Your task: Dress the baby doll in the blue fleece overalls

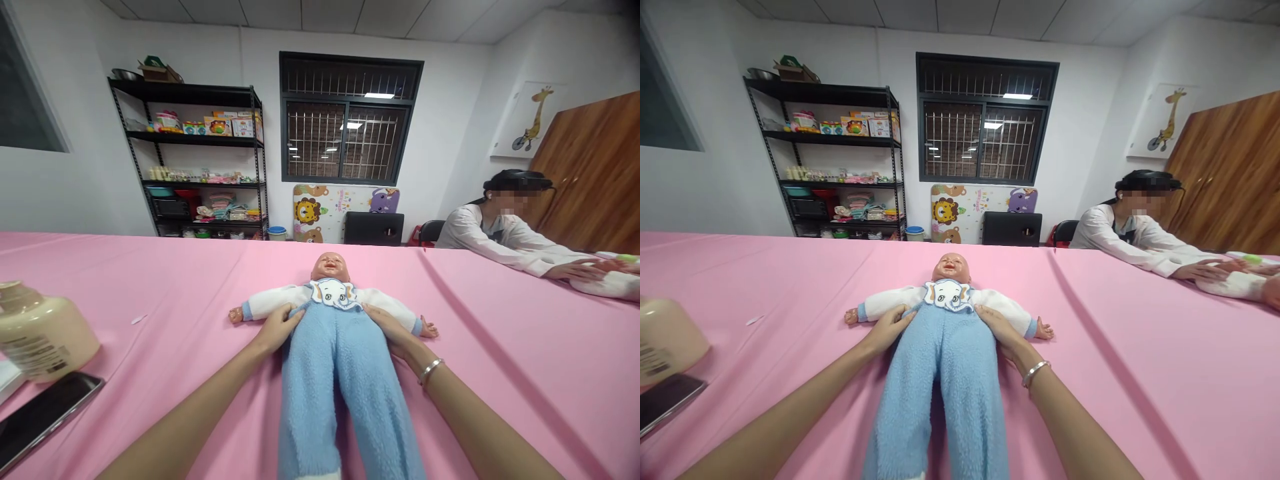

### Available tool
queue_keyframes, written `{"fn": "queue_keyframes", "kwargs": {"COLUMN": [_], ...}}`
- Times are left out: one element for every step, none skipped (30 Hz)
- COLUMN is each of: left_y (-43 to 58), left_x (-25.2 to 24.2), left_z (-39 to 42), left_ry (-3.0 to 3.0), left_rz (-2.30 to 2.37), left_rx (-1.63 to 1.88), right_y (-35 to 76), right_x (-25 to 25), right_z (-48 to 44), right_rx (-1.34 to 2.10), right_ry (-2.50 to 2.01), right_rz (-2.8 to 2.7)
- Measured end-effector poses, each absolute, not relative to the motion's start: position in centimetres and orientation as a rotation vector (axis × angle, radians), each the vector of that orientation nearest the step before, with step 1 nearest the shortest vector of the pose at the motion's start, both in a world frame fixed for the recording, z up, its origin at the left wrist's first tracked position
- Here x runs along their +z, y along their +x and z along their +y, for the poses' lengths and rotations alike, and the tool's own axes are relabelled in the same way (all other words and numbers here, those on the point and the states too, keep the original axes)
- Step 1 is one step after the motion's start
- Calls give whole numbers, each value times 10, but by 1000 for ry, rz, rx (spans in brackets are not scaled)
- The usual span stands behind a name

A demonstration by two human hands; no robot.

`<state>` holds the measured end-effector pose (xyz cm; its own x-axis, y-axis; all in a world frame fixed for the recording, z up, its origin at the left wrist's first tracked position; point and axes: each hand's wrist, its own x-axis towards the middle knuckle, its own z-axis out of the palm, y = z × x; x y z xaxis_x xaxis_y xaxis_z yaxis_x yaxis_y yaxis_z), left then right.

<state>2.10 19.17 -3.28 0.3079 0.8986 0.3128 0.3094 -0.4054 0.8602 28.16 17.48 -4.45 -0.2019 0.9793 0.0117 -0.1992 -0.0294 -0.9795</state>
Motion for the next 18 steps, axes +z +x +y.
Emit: {"fn": "queue_keyframes", "kwargs": {"left_y": [22, 23, 23, 23, 21, 19, 17, 14, 11, 8, 5, 3, 1, 0, -1, -2, -3, -4], "left_x": [-32, -31, -30, -30, -29, -29, -30, -30, -31, -32, -33, -34, -35, -36, -37, -38, -38, -39], "left_z": [192, 192, 193, 194, 195, 197, 199, 202, 204, 207, 209, 211, 213, 215, 216, 217, 218, 218], "left_ry": [1830, 1779, 1730, 1685, 1647, 1623, 1620, 1639, 1680, 1730, 1772, 1796, 1796, 1778, 1752, 1723, 1694, 1665], "left_rz": [1062, 1050, 1040, 1032, 1035, 1049, 1072, 1100, 1131, 1165, 1196, 1219, 1235, 1246, 1252, 1260, 1274, 1296], "left_rx": [1100, 1119, 1134, 1147, 1164, 1187, 1214, 1235, 1245, 1248, 1246, 1240, 1238, 1245, 1264, 1293, 1330, 1370], "right_y": [280, 279, 277, 275, 273, 272, 272, 273, 276, 280, 285, 291, 297, 303, 307, 309, 310, 308], "right_x": [-43, -42, -41, -41, -40, -40, -40, -41, -42, -43, -45, -47, -48, -49, -48, -47, -44, -41], "right_z": [172, 170, 168, 166, 166, 166, 168, 170, 174, 178, 181, 184, 186, 188, 187, 186, 183, 180], "right_rx": [1479, 1502, 1521, 1533, 1531, 1504, 1445, 1355, 1241, 1113, 1003, 931, 907, 919, 958, 1015, 1079, 1143], "right_ry": [-931, -904, -882, -866, -859, -861, -874, -907, -959, -1024, -1092, -1151, -1192, -1209, -1203, -1186, -1163, -1141], "right_rz": [-1193, -1193, -1197, -1205, -1216, -1223, -1226, -1231, -1237, -1229, -1203, -1160, -1106, -1055, -1026, -1036, -1082, -1157]}}
